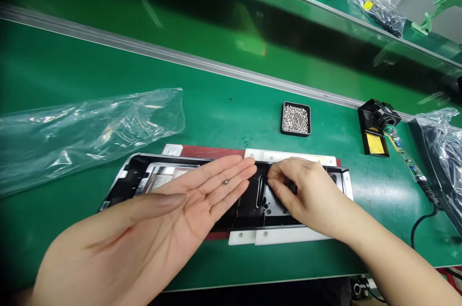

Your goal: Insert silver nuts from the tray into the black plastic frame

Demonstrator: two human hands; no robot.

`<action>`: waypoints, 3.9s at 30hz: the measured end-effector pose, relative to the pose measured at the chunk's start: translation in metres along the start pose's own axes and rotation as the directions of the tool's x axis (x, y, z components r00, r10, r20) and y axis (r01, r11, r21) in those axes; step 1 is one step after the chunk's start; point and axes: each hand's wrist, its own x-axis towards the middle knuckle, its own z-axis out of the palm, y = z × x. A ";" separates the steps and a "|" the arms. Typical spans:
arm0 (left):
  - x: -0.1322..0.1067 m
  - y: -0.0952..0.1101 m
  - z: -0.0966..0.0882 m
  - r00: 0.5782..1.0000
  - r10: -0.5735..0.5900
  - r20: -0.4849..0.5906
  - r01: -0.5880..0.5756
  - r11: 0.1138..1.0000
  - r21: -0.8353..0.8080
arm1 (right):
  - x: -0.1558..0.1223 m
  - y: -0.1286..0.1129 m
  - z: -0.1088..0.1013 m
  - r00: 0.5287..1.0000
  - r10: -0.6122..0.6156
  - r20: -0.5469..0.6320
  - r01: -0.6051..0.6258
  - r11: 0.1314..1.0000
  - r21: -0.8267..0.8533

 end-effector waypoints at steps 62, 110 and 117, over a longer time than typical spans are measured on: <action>-0.005 -0.005 -0.002 0.998 -0.066 -0.010 0.066 0.952 0.299 | -0.029 -0.021 0.018 0.999 0.052 0.010 -0.051 0.994 -0.101; -0.010 -0.008 -0.006 0.998 -0.044 0.053 0.028 0.964 0.266 | -0.031 -0.011 0.027 0.981 -0.193 0.007 0.152 0.748 -0.646; -0.016 0.001 -0.020 0.999 0.036 -0.006 -0.030 0.910 0.415 | -0.059 -0.014 0.012 0.915 -0.264 -0.306 0.083 0.864 -0.497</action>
